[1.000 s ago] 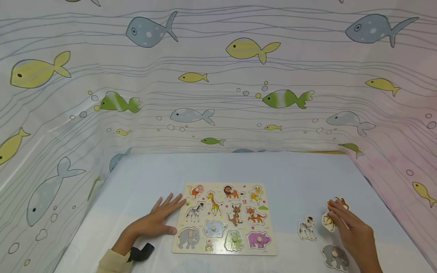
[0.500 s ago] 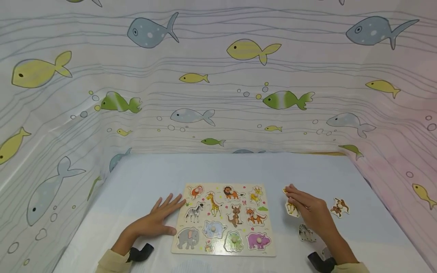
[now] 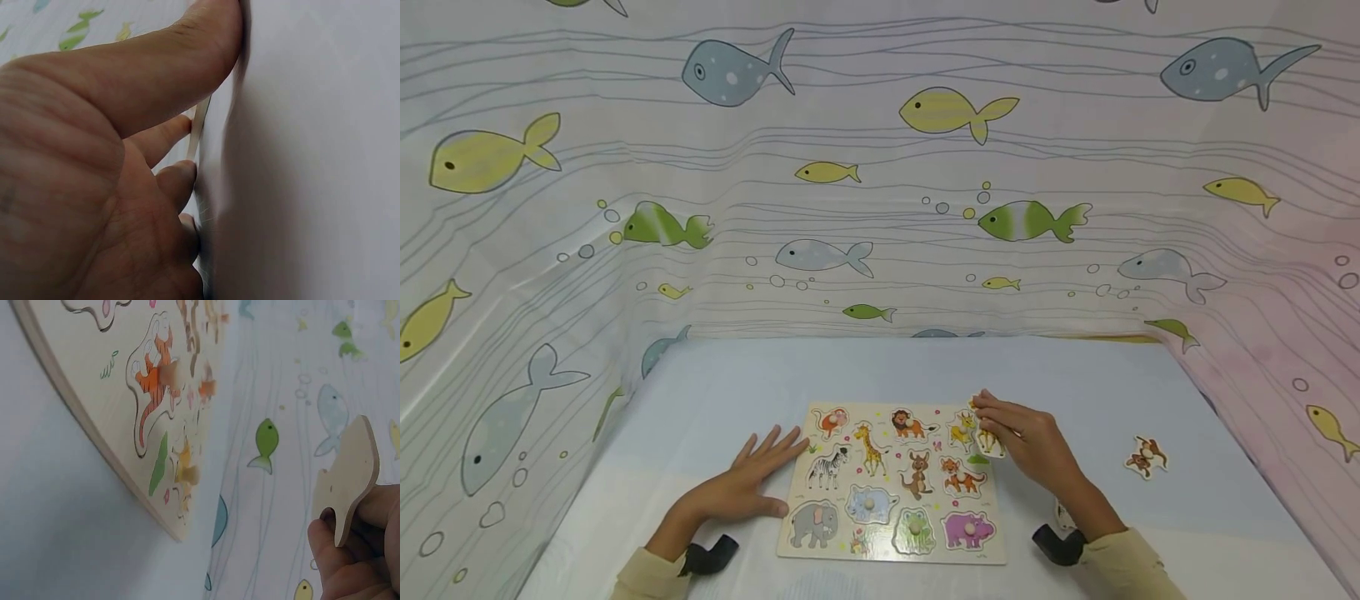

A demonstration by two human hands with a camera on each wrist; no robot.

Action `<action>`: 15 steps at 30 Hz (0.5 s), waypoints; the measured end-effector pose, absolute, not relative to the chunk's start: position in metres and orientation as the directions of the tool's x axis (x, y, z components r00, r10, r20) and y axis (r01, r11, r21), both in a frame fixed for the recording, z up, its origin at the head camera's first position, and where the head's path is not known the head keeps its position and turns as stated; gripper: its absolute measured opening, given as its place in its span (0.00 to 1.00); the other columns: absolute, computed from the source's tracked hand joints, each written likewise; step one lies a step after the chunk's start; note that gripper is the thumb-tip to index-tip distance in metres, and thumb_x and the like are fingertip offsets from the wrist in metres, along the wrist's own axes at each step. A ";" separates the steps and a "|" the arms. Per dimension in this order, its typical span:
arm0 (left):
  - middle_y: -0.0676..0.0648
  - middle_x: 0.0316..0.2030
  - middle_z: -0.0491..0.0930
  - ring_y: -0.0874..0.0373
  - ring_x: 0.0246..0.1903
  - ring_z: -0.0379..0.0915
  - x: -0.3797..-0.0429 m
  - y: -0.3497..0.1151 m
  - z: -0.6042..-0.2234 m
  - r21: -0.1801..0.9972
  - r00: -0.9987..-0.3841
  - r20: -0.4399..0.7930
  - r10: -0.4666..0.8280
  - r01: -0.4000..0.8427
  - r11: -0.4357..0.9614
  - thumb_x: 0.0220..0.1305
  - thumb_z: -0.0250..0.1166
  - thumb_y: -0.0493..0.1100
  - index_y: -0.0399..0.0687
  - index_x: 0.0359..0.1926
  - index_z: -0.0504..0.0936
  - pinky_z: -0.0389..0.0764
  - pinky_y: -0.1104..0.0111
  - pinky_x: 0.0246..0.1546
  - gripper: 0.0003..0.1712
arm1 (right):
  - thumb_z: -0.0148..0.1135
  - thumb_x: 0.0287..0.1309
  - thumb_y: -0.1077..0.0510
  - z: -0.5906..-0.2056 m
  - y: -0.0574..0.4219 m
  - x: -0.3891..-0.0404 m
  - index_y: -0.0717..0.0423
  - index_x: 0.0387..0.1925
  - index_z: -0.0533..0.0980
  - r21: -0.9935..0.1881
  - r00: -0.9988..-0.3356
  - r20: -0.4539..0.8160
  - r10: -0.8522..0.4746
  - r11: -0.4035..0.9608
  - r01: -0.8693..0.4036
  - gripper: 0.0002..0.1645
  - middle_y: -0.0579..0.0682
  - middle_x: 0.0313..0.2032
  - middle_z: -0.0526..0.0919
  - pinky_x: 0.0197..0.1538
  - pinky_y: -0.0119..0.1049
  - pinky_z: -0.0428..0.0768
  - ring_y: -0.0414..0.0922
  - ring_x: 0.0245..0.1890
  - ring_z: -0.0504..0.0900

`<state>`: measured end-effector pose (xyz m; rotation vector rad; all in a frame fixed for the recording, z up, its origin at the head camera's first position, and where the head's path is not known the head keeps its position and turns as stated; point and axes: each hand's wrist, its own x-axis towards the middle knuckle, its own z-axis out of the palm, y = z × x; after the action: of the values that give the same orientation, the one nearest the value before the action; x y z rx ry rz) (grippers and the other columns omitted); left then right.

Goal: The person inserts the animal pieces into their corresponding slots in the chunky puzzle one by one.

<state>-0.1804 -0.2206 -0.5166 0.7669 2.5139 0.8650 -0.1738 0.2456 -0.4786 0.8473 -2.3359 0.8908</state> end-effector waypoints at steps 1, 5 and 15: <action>0.45 0.80 0.44 0.37 0.79 0.26 -0.180 -0.221 -0.517 0.649 -0.783 -0.164 0.600 0.372 0.664 0.52 0.72 0.59 0.58 0.79 0.54 0.23 0.39 0.74 0.57 | 0.69 0.49 0.75 -0.479 0.243 -0.176 0.61 0.50 0.84 -0.409 -0.684 0.626 -0.375 0.589 -0.697 0.24 0.59 0.53 0.86 0.61 0.15 0.70 0.37 0.64 0.77; 0.45 0.80 0.43 0.37 0.79 0.26 -0.180 -0.220 -0.516 0.648 -0.786 -0.166 0.596 0.369 0.667 0.52 0.72 0.59 0.59 0.79 0.54 0.22 0.40 0.74 0.57 | 0.69 0.51 0.73 -0.479 0.230 -0.182 0.60 0.50 0.85 -0.440 -0.691 0.615 -0.379 0.562 -0.701 0.22 0.57 0.53 0.86 0.61 0.16 0.71 0.40 0.63 0.79; 0.45 0.80 0.43 0.37 0.79 0.26 -0.179 -0.220 -0.516 0.644 -0.785 -0.166 0.597 0.372 0.668 0.52 0.72 0.59 0.59 0.79 0.54 0.22 0.40 0.74 0.57 | 0.68 0.55 0.69 -0.481 0.191 -0.198 0.61 0.50 0.84 -0.486 -0.680 0.581 -0.448 0.479 -0.731 0.19 0.57 0.53 0.86 0.60 0.16 0.72 0.50 0.59 0.82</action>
<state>-0.1792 -0.2200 -0.5158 0.7636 2.5201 0.8574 -0.1977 0.1913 -0.4811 0.9871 -2.3543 1.0399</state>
